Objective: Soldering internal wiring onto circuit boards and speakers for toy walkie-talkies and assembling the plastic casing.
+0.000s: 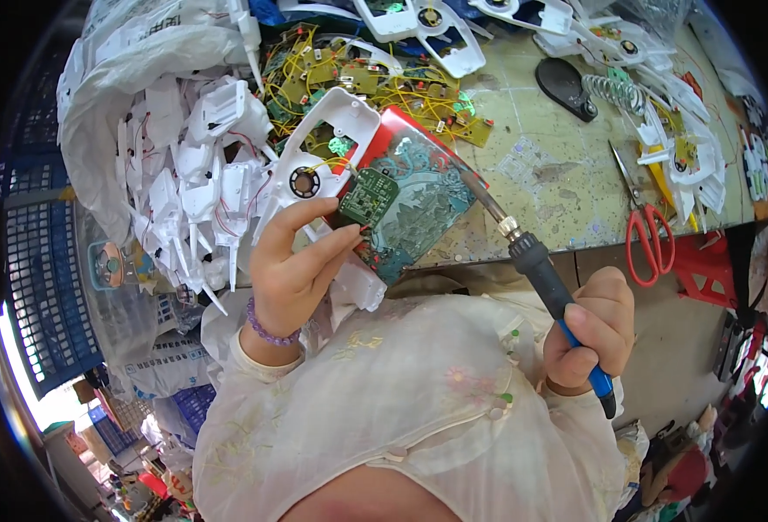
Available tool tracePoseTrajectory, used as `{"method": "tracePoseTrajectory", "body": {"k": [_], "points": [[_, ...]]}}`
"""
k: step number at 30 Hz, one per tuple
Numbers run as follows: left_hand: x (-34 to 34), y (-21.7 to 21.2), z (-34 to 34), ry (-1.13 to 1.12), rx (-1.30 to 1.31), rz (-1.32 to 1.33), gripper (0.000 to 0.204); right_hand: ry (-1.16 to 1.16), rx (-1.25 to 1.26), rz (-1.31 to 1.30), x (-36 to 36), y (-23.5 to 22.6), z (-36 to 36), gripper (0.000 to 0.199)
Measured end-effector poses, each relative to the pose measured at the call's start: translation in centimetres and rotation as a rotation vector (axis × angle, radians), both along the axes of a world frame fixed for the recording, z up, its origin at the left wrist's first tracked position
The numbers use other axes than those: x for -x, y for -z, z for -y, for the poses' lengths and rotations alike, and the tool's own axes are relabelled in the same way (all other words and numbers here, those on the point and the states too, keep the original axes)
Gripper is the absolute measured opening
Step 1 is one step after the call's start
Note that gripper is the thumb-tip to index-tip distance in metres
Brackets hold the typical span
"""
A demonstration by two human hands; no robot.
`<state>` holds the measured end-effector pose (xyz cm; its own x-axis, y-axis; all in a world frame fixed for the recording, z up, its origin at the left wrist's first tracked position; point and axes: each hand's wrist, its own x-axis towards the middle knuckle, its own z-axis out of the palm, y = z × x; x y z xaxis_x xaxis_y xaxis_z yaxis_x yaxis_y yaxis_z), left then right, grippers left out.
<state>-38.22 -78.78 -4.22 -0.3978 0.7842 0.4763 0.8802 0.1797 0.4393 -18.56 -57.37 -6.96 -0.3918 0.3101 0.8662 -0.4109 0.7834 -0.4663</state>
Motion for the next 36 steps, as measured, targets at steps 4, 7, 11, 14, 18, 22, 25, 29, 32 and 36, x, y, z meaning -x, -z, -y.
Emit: {"method": "tracePoseTrajectory", "body": {"k": [4, 7, 11, 14, 18, 22, 25, 29, 32, 36], "points": [[0.0, 0.4, 0.0, -0.079, -0.046, 0.068, 0.028, 0.007, 0.034, 0.019, -0.1, -0.2, 0.2, 0.037], [-0.3, 0.5, -0.3, -0.171, -0.119, 0.104, 0.026, 0.01, 0.077, 0.038, -0.1, -0.3, 0.4, 0.035], [-0.3, 0.5, -0.1, -0.308, -0.118, 0.077, 0.031, -0.009, 0.094, 0.044, -0.3, -0.2, 0.5, 0.035], [0.0, 0.4, 0.0, -0.324, -0.075, 0.075, 0.034, -0.019, 0.107, 0.044, -0.4, 0.0, 0.3, 0.034], [0.1, 0.3, -0.2, -0.414, -0.092, 0.117, 0.029, -0.044, 0.123, 0.048, -0.5, 0.2, 0.0, 0.034], [0.1, 1.3, 0.3, -0.356, -0.14, 0.181, 0.027, -0.06, 0.154, 0.049, -0.3, 0.4, 0.1, 0.033], [-0.1, 1.9, 0.4, -0.365, -0.183, 0.131, 0.028, -0.083, 0.159, 0.019, 0.3, 0.6, 0.0, 0.033], [-0.3, 2.6, 1.9, -0.482, -0.183, 0.009, 0.031, -0.072, 0.143, 0.013, 0.6, 0.6, -0.5, 0.034], [-0.5, 3.5, 2.9, -0.433, -0.086, -0.02, 0.032, -0.076, 0.149, 0.0, 0.7, 0.7, -0.9, 0.034], [-0.8, 3.9, 2.3, -0.466, -0.061, 0.01, 0.027, -0.084, 0.179, 0.003, 1.0, 0.8, -0.7, 0.034]]}}
